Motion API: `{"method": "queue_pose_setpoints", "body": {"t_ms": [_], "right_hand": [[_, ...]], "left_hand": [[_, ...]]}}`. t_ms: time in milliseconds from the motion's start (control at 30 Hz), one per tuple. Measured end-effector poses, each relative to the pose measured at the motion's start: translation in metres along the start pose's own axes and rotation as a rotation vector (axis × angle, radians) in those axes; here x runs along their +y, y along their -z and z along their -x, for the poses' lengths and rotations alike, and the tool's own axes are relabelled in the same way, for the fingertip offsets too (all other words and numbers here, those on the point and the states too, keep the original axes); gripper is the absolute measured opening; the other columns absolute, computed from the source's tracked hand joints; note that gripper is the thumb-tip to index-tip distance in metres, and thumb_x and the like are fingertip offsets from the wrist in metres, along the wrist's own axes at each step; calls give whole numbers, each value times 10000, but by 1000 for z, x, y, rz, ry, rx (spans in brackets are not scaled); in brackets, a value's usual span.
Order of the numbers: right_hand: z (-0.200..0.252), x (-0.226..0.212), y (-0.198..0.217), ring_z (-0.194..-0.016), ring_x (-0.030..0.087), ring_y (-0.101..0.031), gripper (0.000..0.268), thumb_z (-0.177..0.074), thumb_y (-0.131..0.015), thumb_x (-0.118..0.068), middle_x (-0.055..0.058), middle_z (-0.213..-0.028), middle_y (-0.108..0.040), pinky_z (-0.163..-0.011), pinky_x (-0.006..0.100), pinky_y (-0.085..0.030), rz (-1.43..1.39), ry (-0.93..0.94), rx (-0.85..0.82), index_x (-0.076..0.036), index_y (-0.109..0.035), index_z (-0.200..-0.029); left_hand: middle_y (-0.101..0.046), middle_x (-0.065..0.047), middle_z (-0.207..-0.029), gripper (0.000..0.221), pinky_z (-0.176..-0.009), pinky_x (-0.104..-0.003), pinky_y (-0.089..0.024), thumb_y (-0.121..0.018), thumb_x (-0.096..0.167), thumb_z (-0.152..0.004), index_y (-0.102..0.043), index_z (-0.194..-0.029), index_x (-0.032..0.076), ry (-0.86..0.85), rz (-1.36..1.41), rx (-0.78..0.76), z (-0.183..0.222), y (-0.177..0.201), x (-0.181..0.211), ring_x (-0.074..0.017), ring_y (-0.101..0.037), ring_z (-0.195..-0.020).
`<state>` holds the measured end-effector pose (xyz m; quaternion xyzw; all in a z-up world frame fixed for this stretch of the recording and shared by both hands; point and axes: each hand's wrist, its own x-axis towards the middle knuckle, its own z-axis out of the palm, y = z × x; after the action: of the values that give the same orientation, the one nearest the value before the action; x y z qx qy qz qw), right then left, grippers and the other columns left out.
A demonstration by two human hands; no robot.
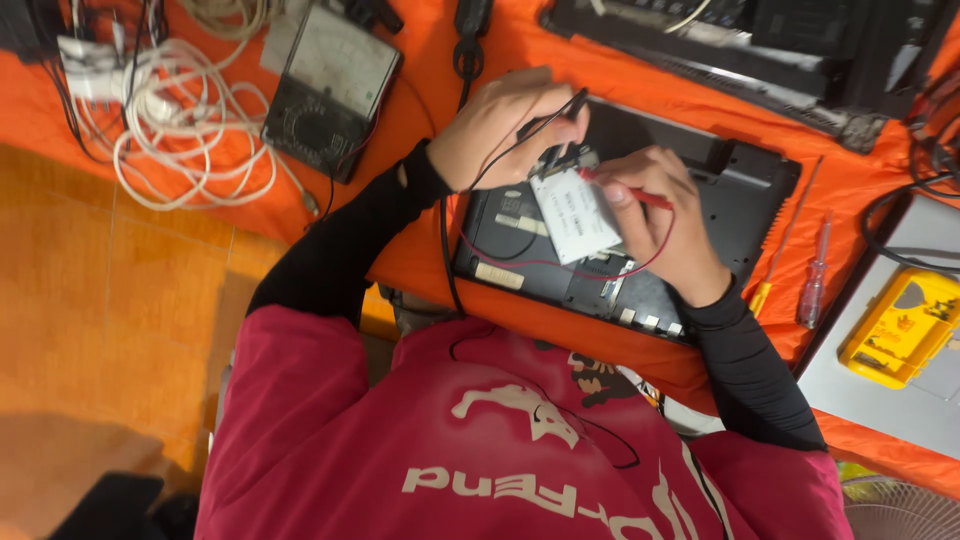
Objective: Testing electronics with a multimeter and using a screwdriver to disassemble laptop components.
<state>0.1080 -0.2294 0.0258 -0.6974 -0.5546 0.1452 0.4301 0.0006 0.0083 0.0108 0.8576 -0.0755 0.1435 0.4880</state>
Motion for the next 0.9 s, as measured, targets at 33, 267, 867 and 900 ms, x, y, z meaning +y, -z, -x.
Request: {"method": "queue_pose_setpoints", "body": {"t_ms": [33,267,867,900], "right_hand": [[2,-2,-2,-969,273,-647,114,-1119,-579,-148,113,-1112,-723,-934,390,-478,14,4,18,-44,-611,-1085],[2,1,-1,-906,228,-662,119,-1058,-613,-168,82,-1016,-709,-883,367,-481,-47,-30,39,-52,-636,-1051],[0,-4,0,-873,234,-665,175,-1070,-578,-223,63,-983,-713,-859,364,-496,-52,-41,34,-61,-634,-1034],[0,-4,0,-879,231,-669,177,-1074,-570,-225,63,-994,-719,-856,362,-496,-61,-38,37,-65,-637,-1036]], "left_hand": [[-597,-83,-858,92,-742,-372,-488,-681,153,-1056,-679,-1026,66,-21,-4,-8,2,0,4,-248,-618,-807],[-624,-87,-860,101,-758,-355,-496,-646,142,-1034,-656,-987,53,-10,49,12,-7,4,11,-245,-639,-820],[-634,-77,-855,149,-735,-330,-514,-635,150,-1040,-648,-954,29,39,83,31,-4,-4,5,-214,-651,-788],[-639,-76,-858,144,-738,-331,-516,-635,146,-1038,-648,-957,27,42,85,38,-5,-4,5,-216,-653,-794]]}}
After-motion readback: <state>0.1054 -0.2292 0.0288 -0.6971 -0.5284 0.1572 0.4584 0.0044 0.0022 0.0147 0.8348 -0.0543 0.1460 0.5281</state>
